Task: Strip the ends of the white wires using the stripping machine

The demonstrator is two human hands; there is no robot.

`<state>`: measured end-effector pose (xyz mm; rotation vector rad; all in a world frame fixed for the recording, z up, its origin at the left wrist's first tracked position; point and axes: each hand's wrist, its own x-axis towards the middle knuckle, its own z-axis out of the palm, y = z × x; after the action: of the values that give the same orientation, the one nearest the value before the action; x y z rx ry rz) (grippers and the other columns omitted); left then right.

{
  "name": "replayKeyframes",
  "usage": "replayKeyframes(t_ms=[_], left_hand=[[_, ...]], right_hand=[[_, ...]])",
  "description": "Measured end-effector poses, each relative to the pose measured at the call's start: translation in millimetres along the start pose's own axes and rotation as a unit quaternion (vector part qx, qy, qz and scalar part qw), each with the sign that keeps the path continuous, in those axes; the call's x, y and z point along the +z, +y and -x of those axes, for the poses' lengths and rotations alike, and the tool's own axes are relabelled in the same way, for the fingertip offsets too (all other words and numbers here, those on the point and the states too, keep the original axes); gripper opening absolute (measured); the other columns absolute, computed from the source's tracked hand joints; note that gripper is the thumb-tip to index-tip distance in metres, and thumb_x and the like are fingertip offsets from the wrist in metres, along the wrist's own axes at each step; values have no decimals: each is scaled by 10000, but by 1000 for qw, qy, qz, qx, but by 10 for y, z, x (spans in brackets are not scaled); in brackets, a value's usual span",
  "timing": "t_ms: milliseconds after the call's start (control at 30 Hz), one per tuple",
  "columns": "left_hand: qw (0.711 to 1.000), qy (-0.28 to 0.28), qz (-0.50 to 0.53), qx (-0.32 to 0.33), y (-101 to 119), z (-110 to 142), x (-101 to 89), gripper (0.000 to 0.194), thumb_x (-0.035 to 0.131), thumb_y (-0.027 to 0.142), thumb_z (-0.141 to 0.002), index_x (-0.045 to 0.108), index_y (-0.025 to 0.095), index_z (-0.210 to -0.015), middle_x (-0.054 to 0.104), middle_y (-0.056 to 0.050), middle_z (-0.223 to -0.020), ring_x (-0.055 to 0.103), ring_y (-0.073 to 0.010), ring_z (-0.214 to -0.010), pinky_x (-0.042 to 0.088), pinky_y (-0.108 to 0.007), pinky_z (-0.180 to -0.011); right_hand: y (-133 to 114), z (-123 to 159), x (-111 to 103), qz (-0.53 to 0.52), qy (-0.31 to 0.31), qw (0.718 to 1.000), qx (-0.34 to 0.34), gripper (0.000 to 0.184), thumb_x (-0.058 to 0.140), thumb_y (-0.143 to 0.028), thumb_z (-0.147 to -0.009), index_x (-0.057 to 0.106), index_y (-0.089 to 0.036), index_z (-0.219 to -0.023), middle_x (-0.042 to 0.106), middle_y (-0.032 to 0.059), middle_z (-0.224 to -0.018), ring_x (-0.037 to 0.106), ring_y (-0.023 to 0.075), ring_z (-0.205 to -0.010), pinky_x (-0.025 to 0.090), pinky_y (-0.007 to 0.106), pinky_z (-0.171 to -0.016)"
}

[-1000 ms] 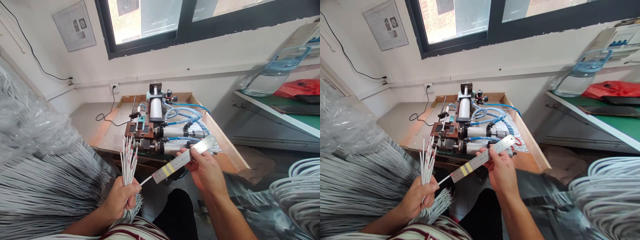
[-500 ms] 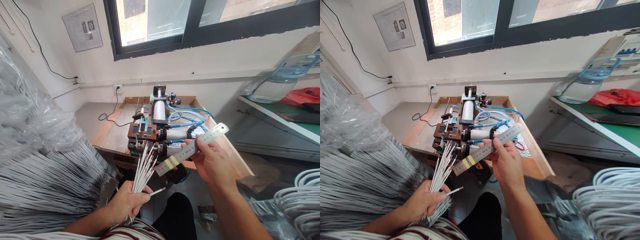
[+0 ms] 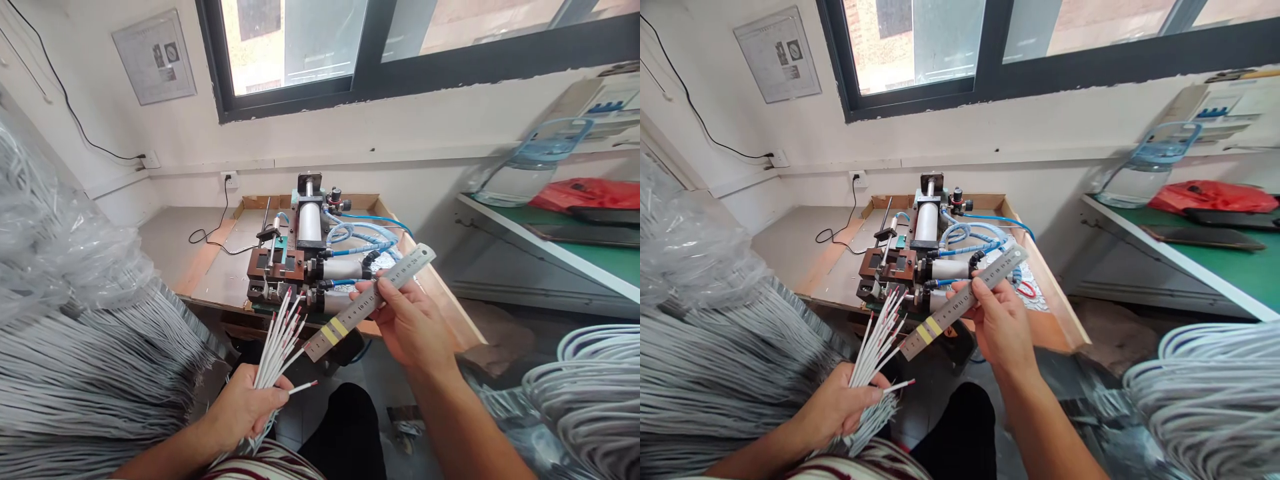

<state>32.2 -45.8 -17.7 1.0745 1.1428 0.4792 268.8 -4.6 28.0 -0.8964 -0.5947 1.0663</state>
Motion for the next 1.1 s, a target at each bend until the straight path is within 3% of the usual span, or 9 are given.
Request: replayKeyframes(t_ms=[333,700,1100], left_hand=[[999,26,-23,-4,47,12,24,158,579,267,-652,603,128,-721,310,112,-269,235,-45,-242,168,-160,-258],[1000,12,-20,-6,84,22,25,201,591,310,-649,600,120,-716,315,115,-269,244,-41,-241,153,-159,-260],[999,-13,-31,-2,-2,21,3,232,591,318,-647,611,114,-755,315,113,-281,241,-42,-260,164,-169,-281]], right_hand=[[21,25,-30,1,12,1000,5,268,704,-313,-624,548,-201,-810,677,18,-631,639,173,-571,497,265,-524],[37,37,-28,2,23,1000,19,322,722,-348,-591,535,-212,-815,672,2,-617,642,184,-572,507,288,-531],[-28,-115,-116,-12,58,998,-9,344,746,-328,-548,540,-178,-780,662,12,-585,630,163,-540,478,211,-442]])
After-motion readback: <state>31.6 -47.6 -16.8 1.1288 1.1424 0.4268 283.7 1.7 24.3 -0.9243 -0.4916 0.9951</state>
